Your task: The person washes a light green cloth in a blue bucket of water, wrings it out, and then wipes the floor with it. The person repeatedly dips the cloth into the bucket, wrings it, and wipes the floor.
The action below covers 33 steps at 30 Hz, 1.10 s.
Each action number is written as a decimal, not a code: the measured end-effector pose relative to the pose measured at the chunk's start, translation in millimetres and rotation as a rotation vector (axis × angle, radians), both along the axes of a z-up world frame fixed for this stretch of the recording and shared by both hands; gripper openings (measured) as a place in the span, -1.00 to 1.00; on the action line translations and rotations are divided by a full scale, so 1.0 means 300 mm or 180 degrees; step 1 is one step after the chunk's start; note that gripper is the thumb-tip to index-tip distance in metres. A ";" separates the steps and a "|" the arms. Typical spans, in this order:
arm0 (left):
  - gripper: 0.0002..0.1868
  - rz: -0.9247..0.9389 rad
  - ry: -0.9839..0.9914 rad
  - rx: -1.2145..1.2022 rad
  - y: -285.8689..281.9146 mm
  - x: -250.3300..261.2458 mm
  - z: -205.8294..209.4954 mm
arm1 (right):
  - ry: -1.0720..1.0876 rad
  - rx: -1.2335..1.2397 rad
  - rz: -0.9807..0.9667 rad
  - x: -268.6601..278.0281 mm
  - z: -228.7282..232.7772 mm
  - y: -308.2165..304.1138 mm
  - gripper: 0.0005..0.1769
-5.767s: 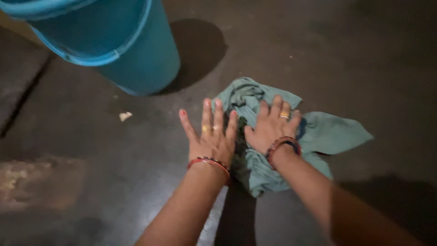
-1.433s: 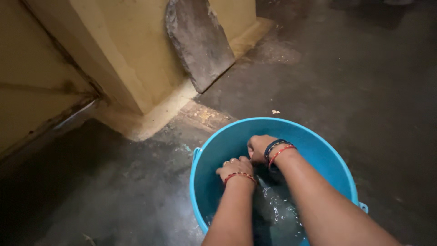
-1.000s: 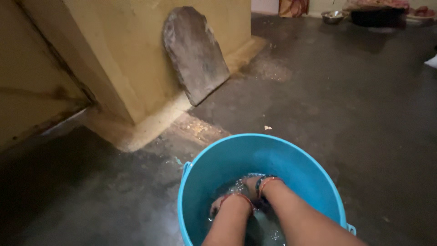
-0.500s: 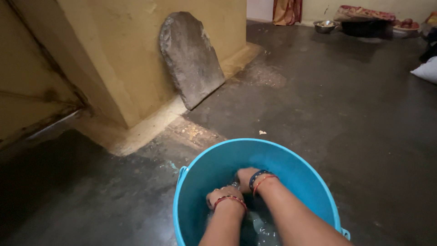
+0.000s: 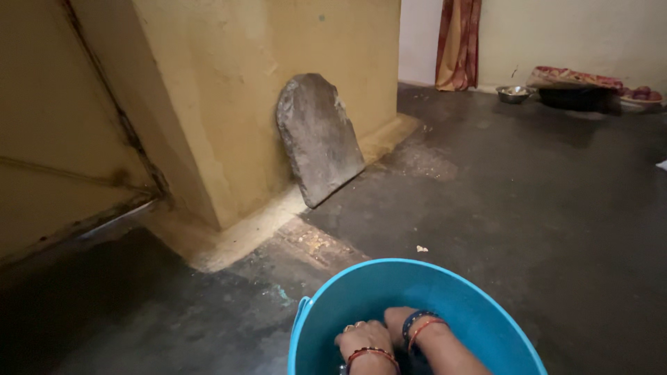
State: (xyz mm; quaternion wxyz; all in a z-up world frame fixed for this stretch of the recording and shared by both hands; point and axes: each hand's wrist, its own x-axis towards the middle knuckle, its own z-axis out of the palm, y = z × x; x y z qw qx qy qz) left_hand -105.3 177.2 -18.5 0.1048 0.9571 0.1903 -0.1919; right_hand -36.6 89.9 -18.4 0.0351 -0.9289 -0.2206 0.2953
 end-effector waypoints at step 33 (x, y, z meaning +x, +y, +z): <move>-0.66 -0.0042 0.0081 0.0114 0.029 -0.042 0.118 | 0.0053 -0.0201 0.0443 -0.008 -0.042 0.005 -0.53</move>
